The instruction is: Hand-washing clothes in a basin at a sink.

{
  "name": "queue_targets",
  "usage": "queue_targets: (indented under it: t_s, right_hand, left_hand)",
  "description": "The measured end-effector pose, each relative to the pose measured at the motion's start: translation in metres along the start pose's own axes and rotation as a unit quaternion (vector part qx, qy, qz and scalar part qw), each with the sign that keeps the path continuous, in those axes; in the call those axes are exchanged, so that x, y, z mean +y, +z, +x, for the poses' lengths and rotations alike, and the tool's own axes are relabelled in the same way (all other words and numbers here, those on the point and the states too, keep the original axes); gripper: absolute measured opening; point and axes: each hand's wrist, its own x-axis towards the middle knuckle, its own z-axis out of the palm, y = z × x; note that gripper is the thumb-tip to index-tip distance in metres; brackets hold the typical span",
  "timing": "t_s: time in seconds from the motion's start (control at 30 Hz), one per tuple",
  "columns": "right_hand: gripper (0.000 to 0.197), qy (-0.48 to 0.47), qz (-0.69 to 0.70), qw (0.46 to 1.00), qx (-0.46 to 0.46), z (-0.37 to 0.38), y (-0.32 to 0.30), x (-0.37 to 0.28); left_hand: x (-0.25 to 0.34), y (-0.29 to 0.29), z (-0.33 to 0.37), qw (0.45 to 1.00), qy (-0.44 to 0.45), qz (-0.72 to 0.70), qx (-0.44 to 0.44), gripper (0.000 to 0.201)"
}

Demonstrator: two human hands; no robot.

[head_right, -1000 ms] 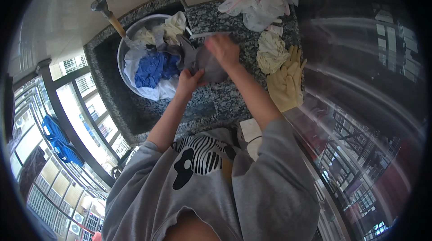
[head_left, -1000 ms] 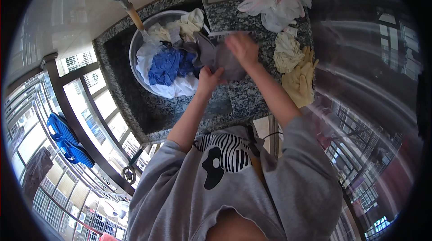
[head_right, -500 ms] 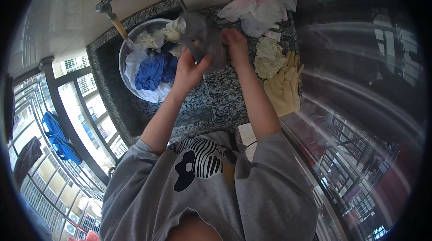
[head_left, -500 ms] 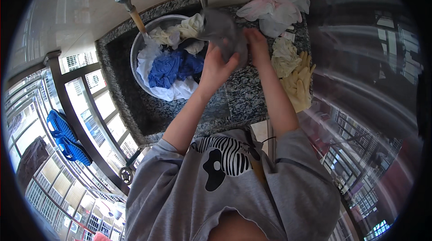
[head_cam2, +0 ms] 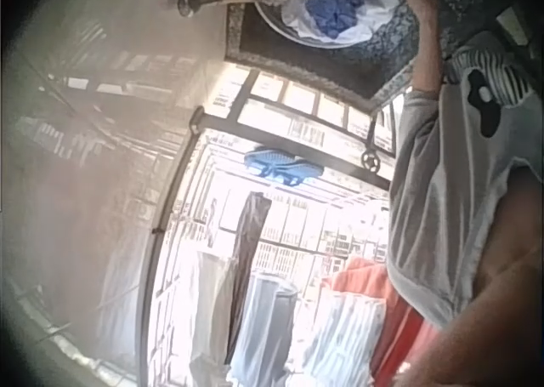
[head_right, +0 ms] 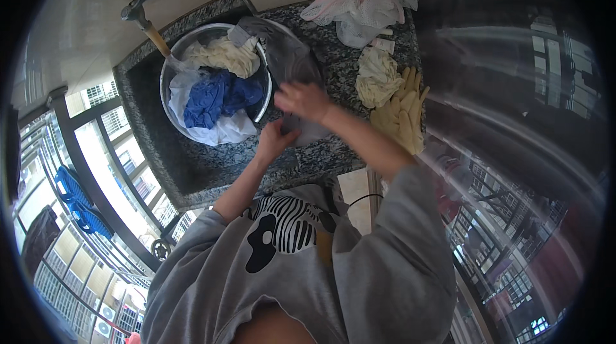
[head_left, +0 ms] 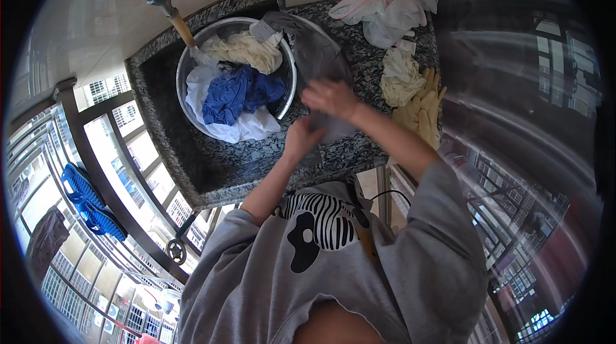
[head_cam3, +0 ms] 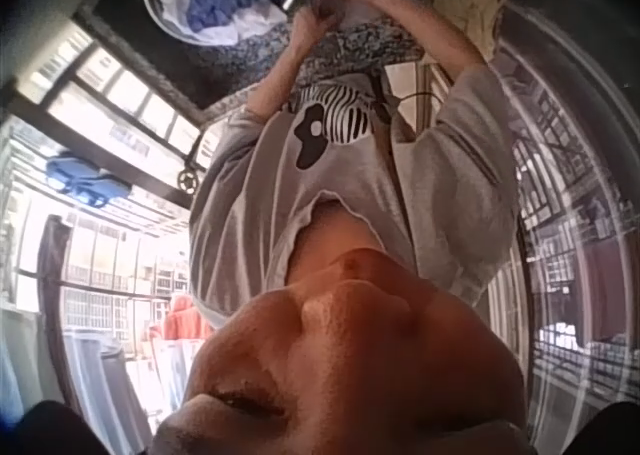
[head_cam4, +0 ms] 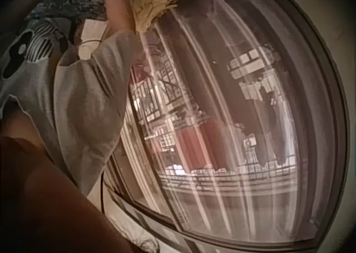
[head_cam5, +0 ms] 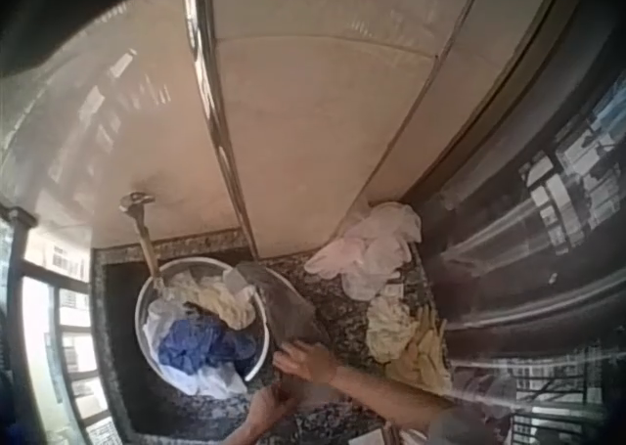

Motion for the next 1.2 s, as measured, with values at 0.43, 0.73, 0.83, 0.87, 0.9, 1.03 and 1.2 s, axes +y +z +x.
queue_targets:
  t_s: [0.43, 0.73, 0.83, 0.87, 0.9, 1.03, 1.2]
  right_hand:
    - [0.008, 0.11, -0.178, 0.974, 0.084, 0.047, -0.005, 0.073]
    - [0.009, -0.11, -0.142, 0.979, 0.099, 0.044, -0.002, 0.071]
    - [0.014, 0.184, -0.114, 0.957, 0.192, 0.062, -0.009, 0.069]
    - [0.014, 0.18, -0.113, 0.958, 0.194, 0.061, -0.007, 0.066]
    - [0.014, 0.142, -0.107, 0.966, 0.187, 0.061, -0.005, 0.064]
    - [0.017, 0.003, -0.086, 0.986, 0.143, 0.041, 0.001, 0.056]
    - [0.014, 0.103, -0.069, 0.985, 0.12, 0.041, 0.016, 0.035]
  left_hand:
    - [0.007, -0.004, 0.005, 0.997, -0.041, 0.039, 0.056, 0.039]
    - [-0.001, -0.002, 0.006, 0.998, -0.016, 0.011, 0.065, 0.041]
    - [0.015, -0.009, 0.012, 0.992, -0.062, 0.102, 0.043, 0.039]
    - [0.013, -0.009, 0.015, 0.992, -0.061, 0.103, 0.048, 0.039]
    - [0.008, -0.007, 0.016, 0.993, -0.038, 0.097, 0.058, 0.039]
    - [0.01, -0.006, 0.017, 0.995, -0.024, 0.071, 0.068, 0.04]
    - [0.021, -0.013, 0.016, 0.991, -0.066, 0.103, 0.057, 0.041]
